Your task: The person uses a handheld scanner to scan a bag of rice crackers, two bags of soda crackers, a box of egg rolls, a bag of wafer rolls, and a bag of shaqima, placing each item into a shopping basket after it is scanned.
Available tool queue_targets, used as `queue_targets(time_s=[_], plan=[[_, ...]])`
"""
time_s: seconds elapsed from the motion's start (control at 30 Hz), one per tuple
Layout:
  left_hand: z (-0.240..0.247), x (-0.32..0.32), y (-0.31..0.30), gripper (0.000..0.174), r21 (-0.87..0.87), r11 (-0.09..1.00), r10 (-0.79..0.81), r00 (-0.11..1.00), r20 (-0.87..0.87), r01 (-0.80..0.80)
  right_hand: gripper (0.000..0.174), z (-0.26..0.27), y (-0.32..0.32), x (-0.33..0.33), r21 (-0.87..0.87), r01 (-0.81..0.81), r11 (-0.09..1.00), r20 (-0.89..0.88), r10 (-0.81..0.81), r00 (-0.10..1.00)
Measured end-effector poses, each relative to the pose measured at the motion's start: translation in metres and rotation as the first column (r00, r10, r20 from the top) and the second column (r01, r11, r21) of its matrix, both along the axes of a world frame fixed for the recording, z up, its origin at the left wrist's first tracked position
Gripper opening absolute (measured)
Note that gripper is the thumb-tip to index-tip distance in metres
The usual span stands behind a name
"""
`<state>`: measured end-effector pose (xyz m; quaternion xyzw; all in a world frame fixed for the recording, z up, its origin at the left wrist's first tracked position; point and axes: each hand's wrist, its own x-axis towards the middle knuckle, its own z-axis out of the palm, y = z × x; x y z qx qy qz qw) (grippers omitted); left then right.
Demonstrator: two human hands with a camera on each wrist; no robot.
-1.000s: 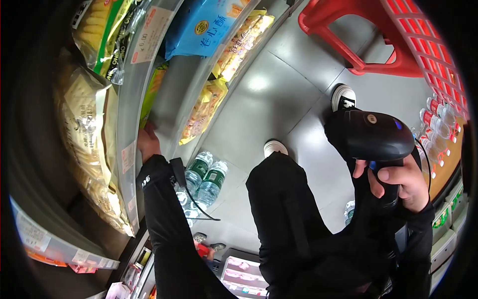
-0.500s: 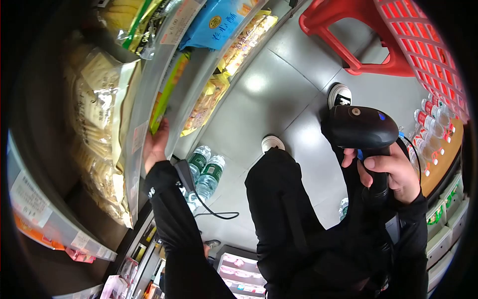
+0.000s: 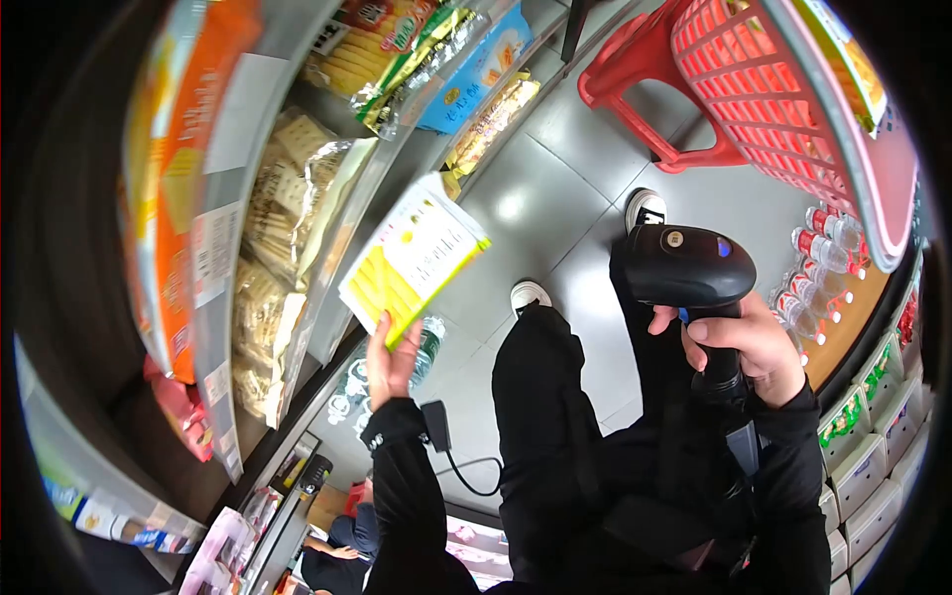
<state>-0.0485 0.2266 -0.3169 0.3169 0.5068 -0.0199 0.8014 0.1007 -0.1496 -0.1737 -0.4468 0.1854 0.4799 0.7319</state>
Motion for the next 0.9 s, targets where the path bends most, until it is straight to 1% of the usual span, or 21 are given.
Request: queue_targets(time_s=[0.07, 0.13, 0.2, 0.23, 0.27, 0.3, 0.33, 0.4, 0.43, 0.53, 0.6, 0.67, 0.7, 0.73, 0.83, 0.87, 0.9], plan=[[0.024, -0.014, -0.017, 0.040, -0.066, 0.997, -0.028, 0.999, -0.023, 0.027, 0.049, 0.020, 0.000, -0.001, -0.011, -0.024, 1.000, 0.032, 0.024, 0.999], [0.050, -0.027, -0.034, 0.043, -0.099, 0.993, -0.064, 0.998, -0.017, 0.062, 0.049, 0.044, 0.004, -0.003, -0.041, -0.036, 0.998, 0.106, 0.040, 0.994], [0.078, -0.034, -0.046, 0.049, -0.200, 0.976, -0.081, 0.995, 0.057, 0.090, 0.047, 0.065, 0.005, -0.006, 0.001, -0.020, 1.000, 0.135, 0.019, 0.991], [0.096, -0.035, -0.052, 0.055, -0.196, 0.959, -0.183, 0.976, 0.119, 0.204, 0.046, 0.075, 0.004, -0.007, -0.004, -0.068, 0.998, 0.188, 0.067, 0.980], [0.108, -0.036, -0.055, 0.057, -0.228, 0.945, -0.200, 0.967, 0.161, 0.234, 0.045, 0.085, 0.003, -0.009, -0.017, -0.115, 0.993, 0.242, 0.116, 0.963], [0.127, -0.030, -0.060, 0.059, -0.247, 0.925, -0.236, 0.947, 0.219, 0.288, 0.043, 0.092, 0.002, -0.015, -0.068, -0.100, 0.993, 0.262, 0.114, 0.958], [0.149, -0.022, -0.066, 0.060, -0.261, 0.902, -0.270, 0.921, 0.282, 0.345, 0.037, 0.105, 0.004, -0.016, -0.108, -0.076, 0.991, 0.319, 0.107, 0.942], [0.182, -0.012, -0.071, 0.062, -0.249, 0.892, -0.283, 0.897, 0.341, 0.376, 0.029, 0.125, 0.004, -0.021, -0.135, -0.067, 0.989, 0.442, 0.121, 0.889], [0.197, -0.008, -0.072, 0.064, -0.246, 0.881, -0.300, 0.880, 0.367, 0.403, 0.024, 0.137, 0.004, -0.024, -0.125, -0.025, 0.992, 0.465, 0.081, 0.882], [0.233, 0.002, -0.073, 0.065, -0.229, 0.869, -0.278, 0.815, 0.508, 0.439, 0.030, 0.175, 0.007, -0.029, 0.028, 0.100, 0.995, 0.573, -0.098, 0.814], [0.251, 0.005, -0.069, 0.065, -0.184, 0.879, -0.269, 0.776, 0.570, 0.440, 0.040, 0.202, 0.007, -0.030, 0.076, 0.106, 0.991, 0.570, -0.130, 0.811], [0.271, 0.011, -0.071, 0.066, -0.174, 0.891, -0.249, 0.770, 0.587, 0.420, 0.049, 0.218, 0.006, -0.033, 0.169, 0.027, 0.985, 0.561, -0.119, 0.819], [0.285, 0.014, -0.075, 0.065, -0.160, 0.908, -0.216, 0.761, 0.612, 0.387, 0.054, 0.230, 0.012, -0.035, 0.257, 0.024, 0.966, 0.571, -0.172, 0.803], [0.294, 0.019, -0.076, 0.065, -0.145, 0.911, -0.211, 0.739, 0.639, 0.385, 0.053, 0.241, 0.016, -0.036, 0.243, 0.022, 0.970, 0.621, -0.173, 0.764], [0.324, 0.022, -0.070, 0.063, -0.023, 0.922, -0.281, 0.707, 0.648, 0.387, 0.043, 0.266, 0.023, -0.036, 0.306, -0.027, 0.952, 0.665, -0.194, 0.721], [0.332, 0.023, -0.066, 0.063, -0.008, 0.925, -0.282, 0.698, 0.658, 0.380, 0.043, 0.270, 0.023, -0.037, 0.314, -0.039, 0.949, 0.676, -0.194, 0.711], [0.338, 0.024, -0.060, 0.064, 0.156, 0.888, -0.429, 0.657, 0.620, 0.432, 0.042, 0.273, 0.024, -0.038, 0.295, -0.058, 0.954, 0.698, -0.174, 0.694]])
